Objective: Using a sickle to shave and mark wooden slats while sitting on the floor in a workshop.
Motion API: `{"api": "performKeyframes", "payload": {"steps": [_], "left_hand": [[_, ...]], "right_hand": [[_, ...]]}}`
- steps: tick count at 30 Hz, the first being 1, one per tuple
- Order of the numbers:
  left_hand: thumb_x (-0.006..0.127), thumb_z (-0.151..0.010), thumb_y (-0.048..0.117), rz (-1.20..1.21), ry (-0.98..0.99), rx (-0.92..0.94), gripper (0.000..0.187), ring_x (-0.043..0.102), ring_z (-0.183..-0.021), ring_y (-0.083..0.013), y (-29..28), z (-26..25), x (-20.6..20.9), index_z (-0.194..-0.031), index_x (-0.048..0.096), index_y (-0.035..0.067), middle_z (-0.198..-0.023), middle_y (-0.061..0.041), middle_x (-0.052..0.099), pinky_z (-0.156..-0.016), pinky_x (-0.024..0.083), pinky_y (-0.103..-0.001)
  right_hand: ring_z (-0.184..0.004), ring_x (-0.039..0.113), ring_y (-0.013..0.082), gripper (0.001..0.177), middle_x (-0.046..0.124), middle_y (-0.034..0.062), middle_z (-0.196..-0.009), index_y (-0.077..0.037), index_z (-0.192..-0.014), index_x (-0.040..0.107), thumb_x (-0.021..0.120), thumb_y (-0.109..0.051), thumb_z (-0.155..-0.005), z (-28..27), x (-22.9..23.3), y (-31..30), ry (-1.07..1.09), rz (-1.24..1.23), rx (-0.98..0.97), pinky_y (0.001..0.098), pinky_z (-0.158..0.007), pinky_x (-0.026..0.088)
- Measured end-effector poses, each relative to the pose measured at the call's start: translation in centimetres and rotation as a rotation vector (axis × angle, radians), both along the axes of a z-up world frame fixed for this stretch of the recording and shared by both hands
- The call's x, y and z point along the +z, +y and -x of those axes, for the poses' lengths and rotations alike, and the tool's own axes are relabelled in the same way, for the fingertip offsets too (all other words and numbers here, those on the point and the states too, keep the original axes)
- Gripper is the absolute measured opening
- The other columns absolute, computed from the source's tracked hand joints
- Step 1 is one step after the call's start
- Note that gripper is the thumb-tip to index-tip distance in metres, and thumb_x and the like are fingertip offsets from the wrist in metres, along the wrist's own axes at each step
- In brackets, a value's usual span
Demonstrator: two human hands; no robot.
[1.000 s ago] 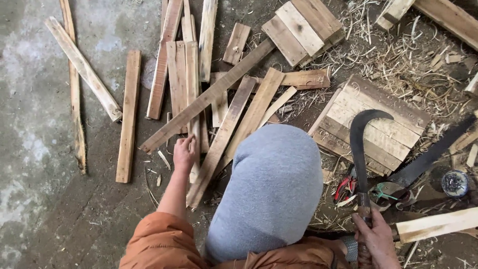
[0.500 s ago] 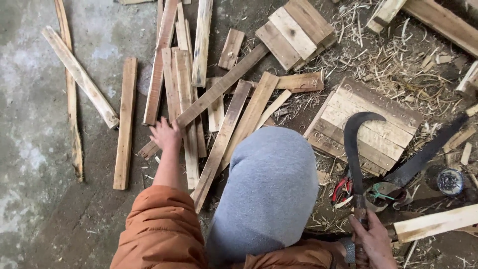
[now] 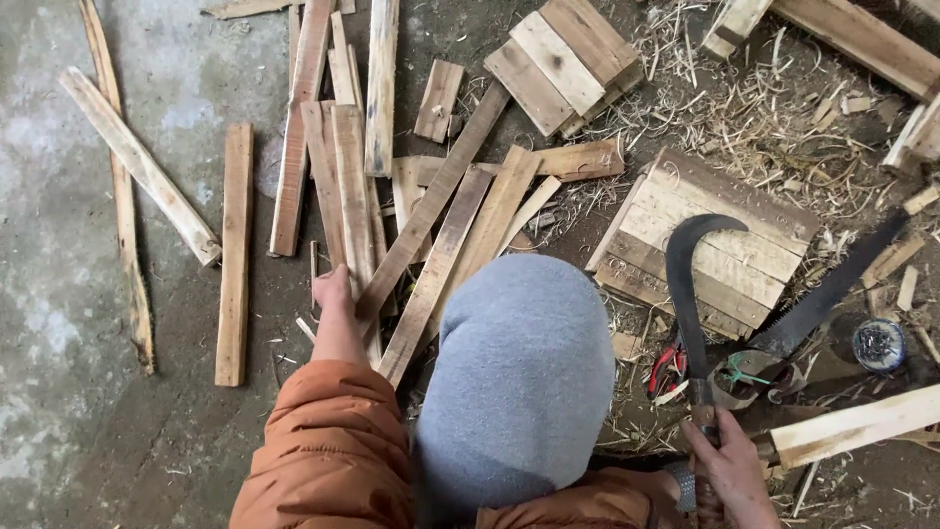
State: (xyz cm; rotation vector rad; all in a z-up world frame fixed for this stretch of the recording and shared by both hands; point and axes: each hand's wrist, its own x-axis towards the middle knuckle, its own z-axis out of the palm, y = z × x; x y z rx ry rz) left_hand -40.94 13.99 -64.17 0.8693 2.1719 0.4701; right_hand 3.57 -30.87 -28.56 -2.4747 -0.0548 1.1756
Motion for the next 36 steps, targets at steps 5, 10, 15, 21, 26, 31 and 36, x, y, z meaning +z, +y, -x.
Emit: {"api": "performKeyframes", "payload": {"steps": [5, 10, 15, 21, 26, 31, 36], "left_hand": [[0.067, -0.087, 0.028, 0.13, -0.276, 0.129, 0.023, 0.061, -0.062, -0.0186, 1.2, -0.2, 3.0, -0.093, 0.076, 0.008, -0.081, -0.007, 0.069, -0.048, 0.046, -0.033], [0.064, -0.095, 0.03, -0.07, -0.262, 0.128, 0.023, 0.057, -0.064, -0.0163, 2.0, 2.1, 3.3, -0.099, 0.07, 0.008, -0.08, -0.008, 0.066, -0.056, 0.046, -0.03], [0.055, -0.103, 0.028, -0.74, 0.101, -0.032, 0.027, 0.064, -0.078, -0.0255, 5.2, -0.8, 15.7, -0.093, 0.059, 0.003, -0.087, -0.013, 0.068, -0.076, 0.053, -0.039], [0.052, -0.11, 0.022, -1.129, 0.036, -0.414, 0.022, 0.063, -0.082, -0.0212, 6.6, -9.6, 36.5, -0.112, 0.064, 0.004, -0.098, -0.01, 0.069, -0.075, 0.055, -0.033], [0.05, -0.11, 0.0, -1.396, -0.073, -0.769, 0.025, 0.069, -0.104, -0.0291, 2.1, -20.7, 52.4, -0.13, 0.063, -0.006, -0.121, -0.02, 0.071, -0.091, 0.055, -0.038], [0.052, -0.111, -0.007, -1.397, -0.318, -1.147, 0.023, 0.065, -0.104, -0.0275, -4.0, -31.9, 59.5, -0.132, 0.061, -0.009, -0.124, -0.021, 0.068, -0.092, 0.053, -0.037], [0.062, -0.107, 0.0, -1.127, -0.445, -1.349, 0.018, 0.049, -0.063, -0.0103, -9.5, -40.6, 57.3, -0.122, 0.067, 0.007, -0.094, -0.003, 0.068, -0.05, 0.04, -0.023]], "right_hand": [[-0.06, 0.062, 0.032, 0.044, 0.061, 0.0193, -0.072, -0.002, -0.133, 0.062, 0.069, -0.021, -0.093, -0.3, -0.1, 0.1, 0.025, 0.065, 0.017, 0.0414, -0.06, 0.045], [-0.063, 0.057, 0.0288, 0.038, 0.06, 0.0181, -0.078, 0.0, -0.129, 0.063, 0.069, -0.014, -0.095, 0.5, 1.6, 1.4, 0.054, -0.021, -0.033, 0.0406, -0.059, 0.043], [-0.062, 0.06, 0.03, 0.045, 0.064, 0.0187, -0.073, -0.003, -0.136, 0.062, 0.069, -0.015, -0.094, 0.3, 0.9, 0.5, 0.034, -0.054, 0.013, 0.0394, -0.06, 0.042], [-0.063, 0.056, 0.0262, 0.045, 0.069, 0.0187, -0.088, 0.0, -0.135, 0.061, 0.068, -0.004, -0.091, 0.2, 2.2, -0.6, 0.001, -0.295, -0.115, 0.0359, -0.057, 0.042], [-0.063, 0.056, 0.0273, 0.045, 0.063, 0.0219, -0.079, 0.006, -0.136, 0.053, 0.061, -0.002, -0.092, -0.7, 7.6, -0.7, 0.103, -0.596, -0.283, 0.0379, -0.055, 0.045], [-0.059, 0.063, 0.0243, 0.051, 0.068, 0.0158, -0.074, 0.0, -0.135, 0.059, 0.067, -0.018, -0.087, -1.5, 4.7, -3.0, 0.015, -0.554, -0.218, 0.0344, -0.053, 0.049], [-0.057, 0.059, 0.0227, 0.042, 0.064, 0.0127, -0.074, -0.001, -0.129, 0.063, 0.064, -0.018, -0.09, -1.5, 6.1, -3.7, 0.102, -0.654, -0.387, 0.033, -0.051, 0.046]]}}
